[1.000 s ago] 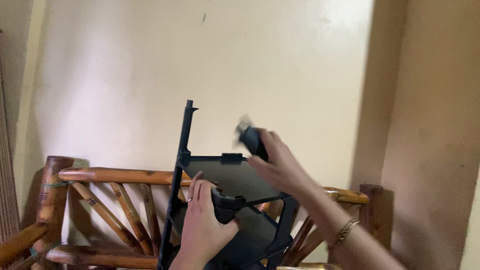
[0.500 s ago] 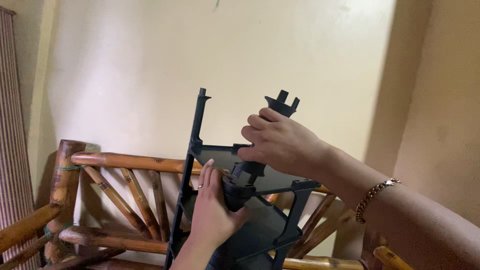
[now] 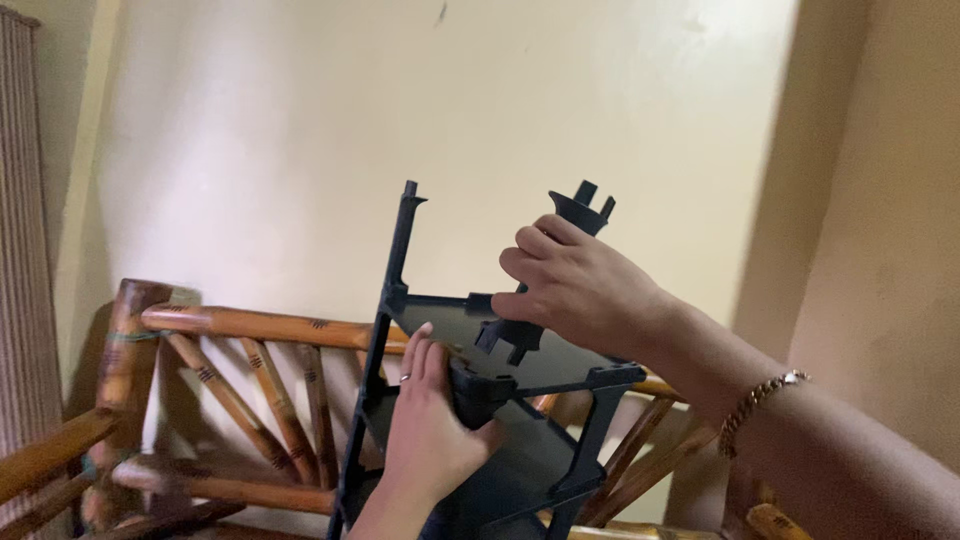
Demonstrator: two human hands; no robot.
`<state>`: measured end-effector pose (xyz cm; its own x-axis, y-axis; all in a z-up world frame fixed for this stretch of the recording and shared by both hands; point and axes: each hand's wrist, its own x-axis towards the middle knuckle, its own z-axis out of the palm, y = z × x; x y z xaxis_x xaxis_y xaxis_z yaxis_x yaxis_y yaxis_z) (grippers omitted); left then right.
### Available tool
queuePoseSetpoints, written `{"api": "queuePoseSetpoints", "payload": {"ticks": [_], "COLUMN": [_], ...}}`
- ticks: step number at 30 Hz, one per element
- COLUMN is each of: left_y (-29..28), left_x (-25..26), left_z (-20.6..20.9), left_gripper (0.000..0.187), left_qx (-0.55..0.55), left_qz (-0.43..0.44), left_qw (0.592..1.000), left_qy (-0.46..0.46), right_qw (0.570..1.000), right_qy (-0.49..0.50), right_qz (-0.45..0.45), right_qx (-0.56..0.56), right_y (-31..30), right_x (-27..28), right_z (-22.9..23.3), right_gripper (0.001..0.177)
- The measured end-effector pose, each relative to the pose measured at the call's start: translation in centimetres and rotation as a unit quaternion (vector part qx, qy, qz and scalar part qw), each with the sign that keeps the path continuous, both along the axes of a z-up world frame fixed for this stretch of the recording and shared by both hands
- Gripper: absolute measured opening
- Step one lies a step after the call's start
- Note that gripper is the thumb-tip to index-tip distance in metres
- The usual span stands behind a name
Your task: The person assembles a black plastic shelving unit by attaching shelves and vertical supports. They wipe several parts with a cloth before fitting them into place. The unit is gradually built up on a bamboo chair.
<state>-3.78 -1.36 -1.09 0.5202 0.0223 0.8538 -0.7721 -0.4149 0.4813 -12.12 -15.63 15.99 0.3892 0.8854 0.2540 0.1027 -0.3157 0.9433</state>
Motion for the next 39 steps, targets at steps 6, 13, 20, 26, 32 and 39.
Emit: {"api": "queuePoseSetpoints", "payload": {"ticks": [6,13,20,26,32,39], "left_y": [0.1,0.4,0.8,-0.1,-1.3,-1.1], "left_x": [0.3,0.2,0.4,-0.7,-2.1,-2.5], "left_z": [-0.1,0.3,0.0,0.3,0.4,0.4], "left_gripper": [0.100,0.090,0.070,0.076,0.087,0.087], "left_qx": [-0.003,0.010,0.031,0.043,0.051,0.075], "left_qz": [0.015,0.012,0.065,0.109,0.132,0.157], "left_qw": [1.000,1.000,0.997,0.993,0.990,0.985], "left_qy": [-0.009,0.017,-0.027,-0.027,-0.016,0.003], "right_qw": [0.999,0.999,0.994,0.988,0.990,0.975], "right_qy": [0.013,-0.013,0.007,0.013,-0.077,-0.109], "right_qz": [0.018,0.002,-0.055,-0.072,0.071,0.194], "right_qx": [0.049,0.053,0.096,0.136,0.095,-0.002], "right_y": [-1.9,-2.0,-3.8,-4.6,-3.6,-1.8], "right_x": [-0.3,-0.1,-0.6,-0.2,1.9,4.6], "right_z": [-1.2,-1.4,-3.5,-4.5,-3.2,-3.2], "right_gripper": [0.018,0.027,0.028,0.032,0.021,0.016]}}
